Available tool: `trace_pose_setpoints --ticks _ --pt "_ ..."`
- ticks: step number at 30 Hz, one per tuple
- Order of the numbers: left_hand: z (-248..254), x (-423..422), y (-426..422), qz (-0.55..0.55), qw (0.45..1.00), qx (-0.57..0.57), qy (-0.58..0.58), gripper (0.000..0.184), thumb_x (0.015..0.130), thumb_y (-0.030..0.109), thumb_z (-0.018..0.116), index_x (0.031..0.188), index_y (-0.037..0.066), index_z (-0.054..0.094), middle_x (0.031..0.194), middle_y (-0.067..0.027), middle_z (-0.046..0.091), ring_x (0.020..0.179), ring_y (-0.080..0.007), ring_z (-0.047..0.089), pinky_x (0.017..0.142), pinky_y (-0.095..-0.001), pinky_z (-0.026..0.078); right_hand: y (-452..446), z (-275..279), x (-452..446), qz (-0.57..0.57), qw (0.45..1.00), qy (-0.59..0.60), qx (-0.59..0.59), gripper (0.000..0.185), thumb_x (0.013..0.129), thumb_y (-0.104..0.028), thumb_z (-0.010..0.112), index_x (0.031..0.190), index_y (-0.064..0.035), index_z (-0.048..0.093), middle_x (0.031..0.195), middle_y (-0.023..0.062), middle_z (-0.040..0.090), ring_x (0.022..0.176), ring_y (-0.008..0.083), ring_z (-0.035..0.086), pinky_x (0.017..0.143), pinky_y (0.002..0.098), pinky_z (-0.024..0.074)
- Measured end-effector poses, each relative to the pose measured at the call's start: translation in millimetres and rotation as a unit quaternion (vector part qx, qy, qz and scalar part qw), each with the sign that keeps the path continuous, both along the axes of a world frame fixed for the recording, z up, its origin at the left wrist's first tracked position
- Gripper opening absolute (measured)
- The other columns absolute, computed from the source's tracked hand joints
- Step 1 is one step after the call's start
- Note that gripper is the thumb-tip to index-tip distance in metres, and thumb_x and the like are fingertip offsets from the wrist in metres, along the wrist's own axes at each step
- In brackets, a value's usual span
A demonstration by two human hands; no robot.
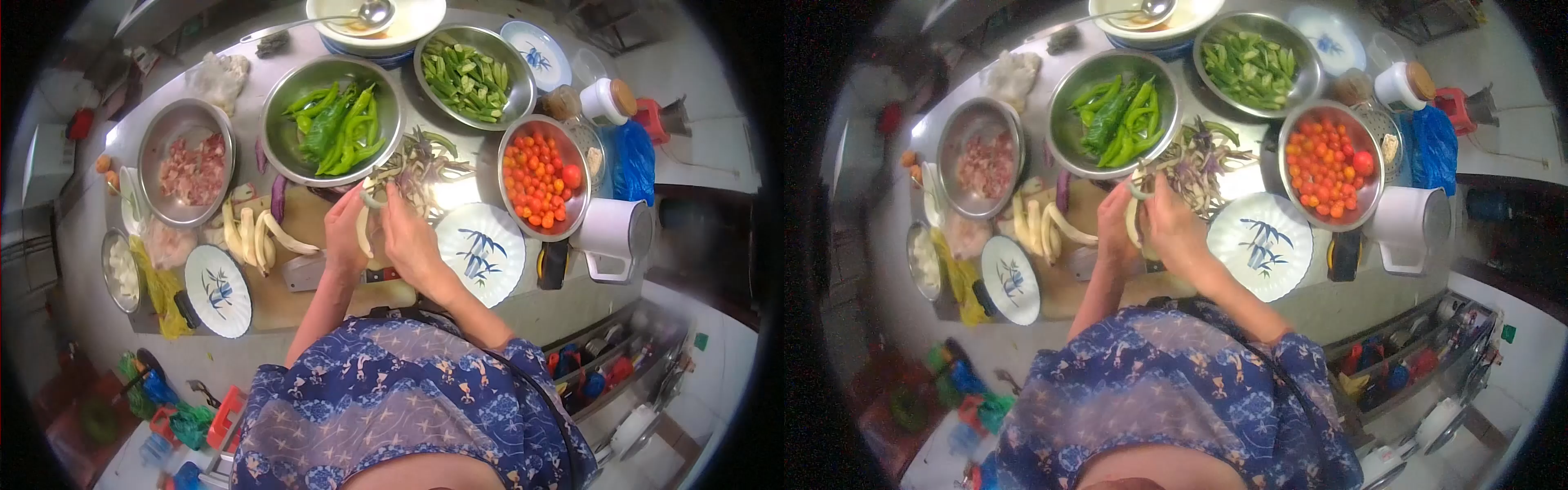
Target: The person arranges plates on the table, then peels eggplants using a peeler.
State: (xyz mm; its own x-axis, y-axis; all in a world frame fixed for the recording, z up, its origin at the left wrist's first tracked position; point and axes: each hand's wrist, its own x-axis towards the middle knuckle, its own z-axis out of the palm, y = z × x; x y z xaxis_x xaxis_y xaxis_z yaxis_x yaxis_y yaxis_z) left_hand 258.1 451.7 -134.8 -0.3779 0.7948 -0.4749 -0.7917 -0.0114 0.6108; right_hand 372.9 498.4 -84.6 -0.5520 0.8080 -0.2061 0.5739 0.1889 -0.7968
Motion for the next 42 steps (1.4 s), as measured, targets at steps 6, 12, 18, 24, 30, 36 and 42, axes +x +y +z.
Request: trace_pose_setpoints --ticks 6,12,18,24,30,36,42 --pt "4.8 -7.6 6.5 0.005 1.0 -0.005 0.023 0.035 0.099 0.018 0.055 0.126 -0.003 0.062 0.112 -0.0084 0.069 0.099 -0.0178 0.067 0.086 -0.0321 0.054 -18.2 5.8 5.5 0.041 0.997 -0.027 -0.061 0.044 0.104 -0.021 0.045 0.139 0.0044 0.043 0.093 0.034 0.064 0.086 0.0518 0.063 0.075 0.0551 0.0485" --pt "-10.1 -15.2 12.2 0.003 0.998 -0.014 0.064 0.038 0.102 0.024 0.051 0.127 -0.002 0.063 0.101 -0.0031 0.068 0.083 -0.0101 0.062 0.068 -0.0243 0.049 -21.8 10.9 22.0 0.086 0.995 0.019 -0.057 0.041 0.103 -0.022 0.045 0.137 0.001 0.042 0.084 0.0324 0.065 0.078 0.0517 0.064 0.069 0.0577 0.0483" --pt "-1.9 -37.6 41.0 0.073 0.992 0.049 0.086 0.036 0.106 0.028 0.047 0.129 0.001 0.055 0.084 -0.0006 0.056 0.066 -0.007 0.048 0.054 -0.0213 0.04 -46.0 11.7 35.9 0.147 0.986 -0.03 -0.078 0.041 0.104 -0.021 0.045 0.139 0.0 0.045 0.087 0.0299 0.067 0.078 0.047 0.067 0.068 0.0546 0.0504" --pt "3.3 -31.9 20.0 0.04 0.992 0.093 -0.079 0.051 0.104 0.043 0.051 0.131 -0.001 0.055 0.087 -0.0034 0.059 0.067 -0.0097 0.054 0.053 -0.02 0.045 12.0 8.5 20.4 0.056 0.997 0.024 0.037 0.042 0.103 -0.02 0.047 0.138 0.0025 0.044 0.088 0.0288 0.067 0.076 0.0468 0.066 0.065 0.0541 0.0506" --pt "3.7 -27.5 12.0 -0.051 0.991 0.113 -0.046 0.055 0.105 0.042 0.049 0.138 -0.002 0.05 0.094 -0.0059 0.065 0.077 -0.0132 0.064 0.066 -0.0254 0.054 28.6 9.4 -9.7 0.085 0.987 0.023 0.136 0.046 0.102 -0.023 0.047 0.138 0.0044 0.041 0.096 0.0293 0.067 0.073 0.0473 0.066 0.064 0.0538 0.0511" --pt "3.9 -25.8 15.4 -0.044 0.995 0.054 0.077 0.05 0.108 0.034 0.045 0.14 -0.003 0.051 0.113 -0.0101 0.068 0.096 -0.0159 0.067 0.087 -0.0317 0.054 24.8 12.5 -18.5 0.071 0.99 -0.05 0.115 0.047 0.103 -0.023 0.045 0.143 0.001 0.041 0.102 0.0284 0.067 0.087 0.0473 0.065 0.072 0.0543 0.0491" --pt "-5.7 -37.9 21.4 -0.039 0.991 0.03 0.122 0.048 0.106 0.033 0.049 0.139 -0.002 0.053 0.107 -0.0062 0.068 0.09 -0.0112 0.064 0.079 -0.0266 0.053 3.0 5.0 -9.3 0.085 0.993 -0.042 0.067 0.046 0.103 -0.021 0.046 0.143 0.0005 0.04 0.102 0.0287 0.066 0.086 0.047 0.065 0.073 0.0536 0.05"
